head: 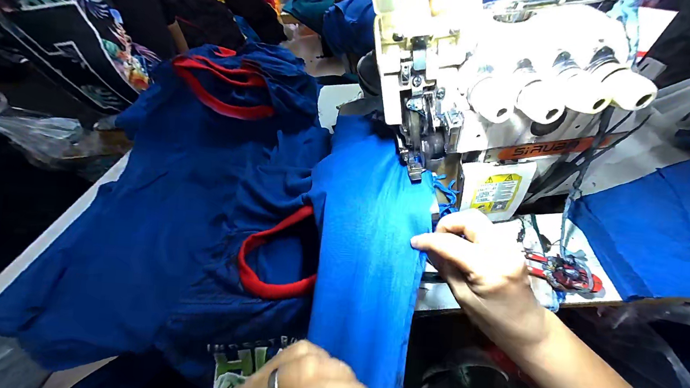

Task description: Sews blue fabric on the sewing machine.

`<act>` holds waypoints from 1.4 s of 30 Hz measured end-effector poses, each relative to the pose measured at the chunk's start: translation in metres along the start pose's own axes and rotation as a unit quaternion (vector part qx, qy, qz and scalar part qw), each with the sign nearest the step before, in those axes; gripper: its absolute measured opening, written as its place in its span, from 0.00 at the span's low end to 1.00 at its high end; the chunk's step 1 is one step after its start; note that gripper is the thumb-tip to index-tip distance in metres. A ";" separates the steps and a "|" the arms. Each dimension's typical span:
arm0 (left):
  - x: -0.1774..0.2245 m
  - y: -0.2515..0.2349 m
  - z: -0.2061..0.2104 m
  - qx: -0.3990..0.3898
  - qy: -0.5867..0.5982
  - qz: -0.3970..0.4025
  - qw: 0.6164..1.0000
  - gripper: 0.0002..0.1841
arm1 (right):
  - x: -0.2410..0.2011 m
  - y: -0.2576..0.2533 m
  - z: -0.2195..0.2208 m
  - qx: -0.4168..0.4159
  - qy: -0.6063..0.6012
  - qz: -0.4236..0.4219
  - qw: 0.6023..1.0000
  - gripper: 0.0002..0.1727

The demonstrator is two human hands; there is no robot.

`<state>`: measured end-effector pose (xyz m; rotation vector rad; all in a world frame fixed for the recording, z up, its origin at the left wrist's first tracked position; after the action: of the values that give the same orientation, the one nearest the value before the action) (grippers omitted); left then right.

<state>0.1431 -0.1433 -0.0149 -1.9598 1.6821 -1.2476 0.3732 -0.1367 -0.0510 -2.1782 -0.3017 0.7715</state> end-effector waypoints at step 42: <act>-0.056 -0.041 0.035 0.045 -0.189 0.071 0.978 0.09 | -0.027 0.021 -0.044 0.017 -0.064 -0.069 0.995 0.11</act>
<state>0.1994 -0.0919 -0.0311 -1.8447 1.5130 -0.8205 0.3786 -0.1889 -0.0328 -2.0555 -0.4949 0.8337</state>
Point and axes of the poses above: each hand's wrist, its own y-axis away from the middle knuckle, its own z-axis out of the palm, x = y × z, the point moved 2 cm from there along -y, towards the middle knuckle, and after that the axes turned 4 degrees about z, right-handed, at the moved point
